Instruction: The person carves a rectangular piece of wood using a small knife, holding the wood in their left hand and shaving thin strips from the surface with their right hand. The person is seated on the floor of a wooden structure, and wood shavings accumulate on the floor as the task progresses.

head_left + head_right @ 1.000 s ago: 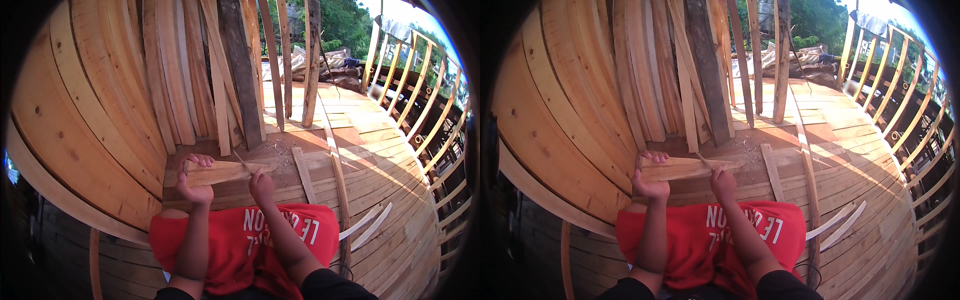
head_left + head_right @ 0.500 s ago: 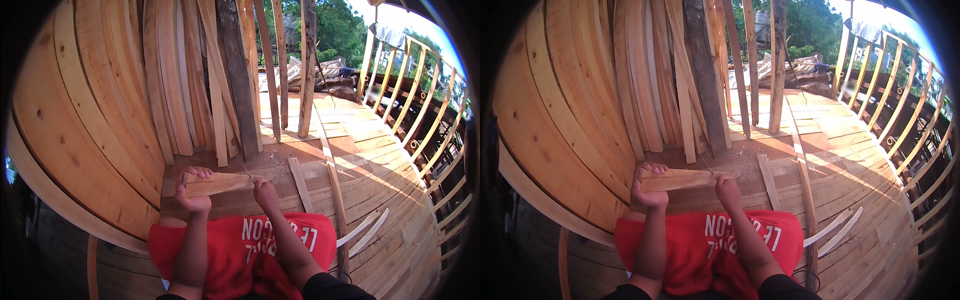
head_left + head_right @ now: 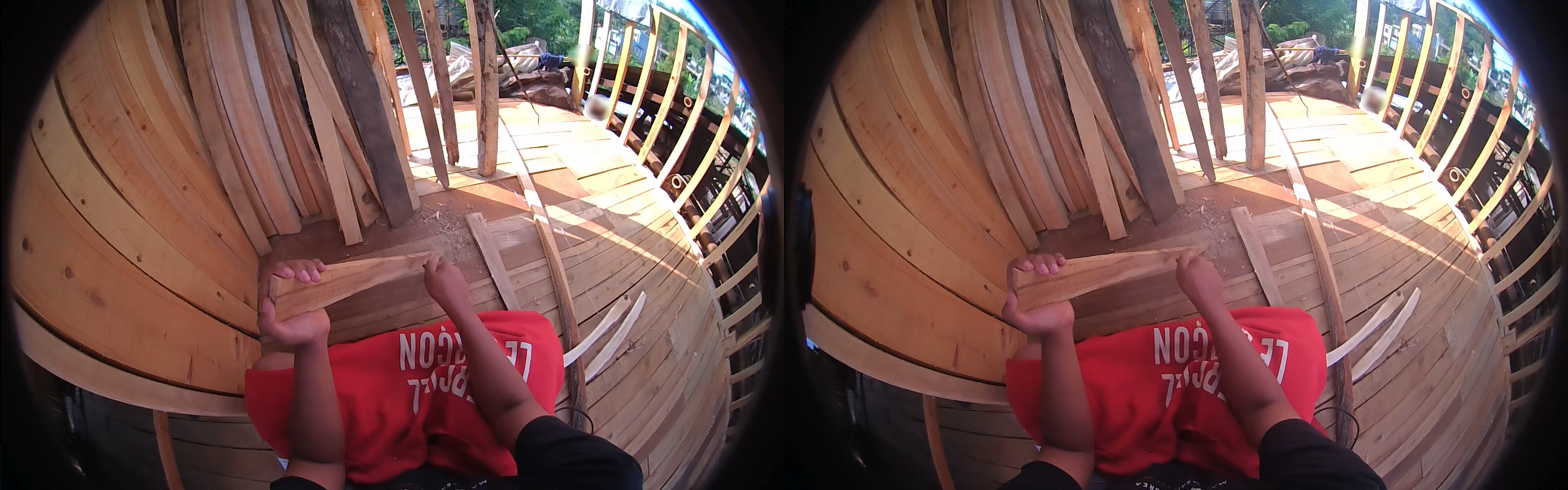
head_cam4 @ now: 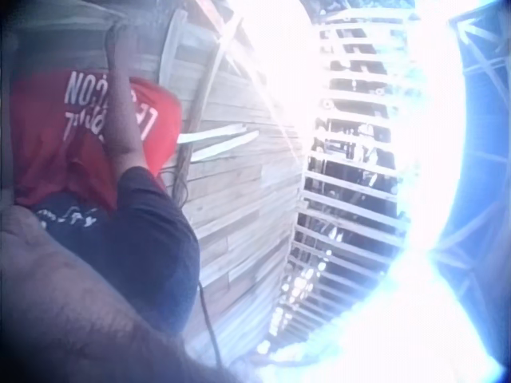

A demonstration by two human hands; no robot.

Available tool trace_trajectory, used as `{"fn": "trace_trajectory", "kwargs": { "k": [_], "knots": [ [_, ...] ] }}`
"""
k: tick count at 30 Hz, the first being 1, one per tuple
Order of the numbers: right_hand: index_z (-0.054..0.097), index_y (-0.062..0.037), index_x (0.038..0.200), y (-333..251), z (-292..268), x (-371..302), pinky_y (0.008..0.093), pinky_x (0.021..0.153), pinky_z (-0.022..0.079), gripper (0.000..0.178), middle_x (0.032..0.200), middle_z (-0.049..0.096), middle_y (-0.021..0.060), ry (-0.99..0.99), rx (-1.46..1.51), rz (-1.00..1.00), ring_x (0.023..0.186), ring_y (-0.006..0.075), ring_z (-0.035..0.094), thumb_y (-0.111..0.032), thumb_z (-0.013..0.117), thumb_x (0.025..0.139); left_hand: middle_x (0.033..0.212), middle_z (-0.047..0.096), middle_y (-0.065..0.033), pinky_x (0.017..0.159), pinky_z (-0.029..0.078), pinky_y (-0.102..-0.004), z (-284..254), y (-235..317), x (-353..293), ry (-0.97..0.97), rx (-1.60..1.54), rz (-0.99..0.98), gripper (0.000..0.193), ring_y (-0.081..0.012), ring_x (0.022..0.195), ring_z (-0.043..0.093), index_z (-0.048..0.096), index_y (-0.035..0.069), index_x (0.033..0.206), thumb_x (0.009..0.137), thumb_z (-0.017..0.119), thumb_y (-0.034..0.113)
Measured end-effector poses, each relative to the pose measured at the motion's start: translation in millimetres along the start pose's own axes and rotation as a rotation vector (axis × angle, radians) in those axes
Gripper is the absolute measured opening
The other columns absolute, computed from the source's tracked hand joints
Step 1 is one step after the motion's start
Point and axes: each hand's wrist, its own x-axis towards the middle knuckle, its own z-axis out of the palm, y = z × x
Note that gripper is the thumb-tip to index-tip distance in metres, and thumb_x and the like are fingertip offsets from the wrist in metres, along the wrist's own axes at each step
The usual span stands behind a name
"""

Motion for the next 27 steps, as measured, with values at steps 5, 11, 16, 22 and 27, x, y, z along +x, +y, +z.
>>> {"fn": "trace_trajectory", "kwargs": {
  "k": [5,11,16,22,27],
  "knots": [
    [0.068,0.0060,0.084,-70,-24,-38,0.0553,0.085,0.048,0.061,0.086,0.065,0.0325,-0.030,0.116,0.008,0.089,0.0498,0.063,-0.040,0.032,0.097,0.078,0.048,-0.0079,0.081,0.040,-0.0429,23,-5,2,0.032,-0.035,-0.008,0.041,-0.0230,0.075,0.048,0.048,0.008,0.093,0.079,0.043,0.046],
    [0.067,0.0081,0.084,106,34,49,0.0565,0.085,0.047,0.060,0.085,0.063,0.0340,0.205,0.133,0.185,0.088,0.0520,0.062,-0.038,0.031,0.098,0.080,0.049,-0.0080,0.081,0.040,-0.0429,42,-22,-2,-0.090,-0.113,-0.031,0.042,-0.0225,0.077,0.048,0.047,0.008,0.094,0.079,0.043,0.047],
    [0.068,0.0066,0.083,-54,-19,-19,0.0562,0.081,0.049,0.059,0.083,0.064,0.0320,0.021,0.206,0.021,0.084,0.0500,0.063,-0.037,0.032,0.097,0.081,0.049,-0.0084,0.080,0.041,-0.0431,45,-10,-5,0.031,-0.021,0.044,0.042,-0.0228,0.077,0.048,0.047,0.007,0.095,0.080,0.042,0.046],
    [0.069,0.0054,0.081,-11,-10,2,0.0558,0.080,0.049,0.059,0.081,0.064,0.0310,0.098,0.222,0.098,0.082,0.0493,0.064,-0.038,0.031,0.097,0.082,0.048,-0.0086,0.079,0.042,-0.0424,47,-22,1,0.161,-0.059,0.055,0.041,-0.0234,0.078,0.048,0.047,0.007,0.096,0.080,0.041,0.044],
    [0.069,0.0054,0.080,-73,-44,-47,0.0561,0.079,0.050,0.058,0.080,0.065,0.0307,-0.035,0.249,-0.055,0.081,0.0492,0.064,-0.037,0.032,0.097,0.083,0.046,-0.0080,0.080,0.041,-0.0421,38,-8,-5,0.167,-0.049,0.060,0.040,-0.0229,0.079,0.046,0.046,0.008,0.096,0.079,0.042,0.044]
  ]
}}
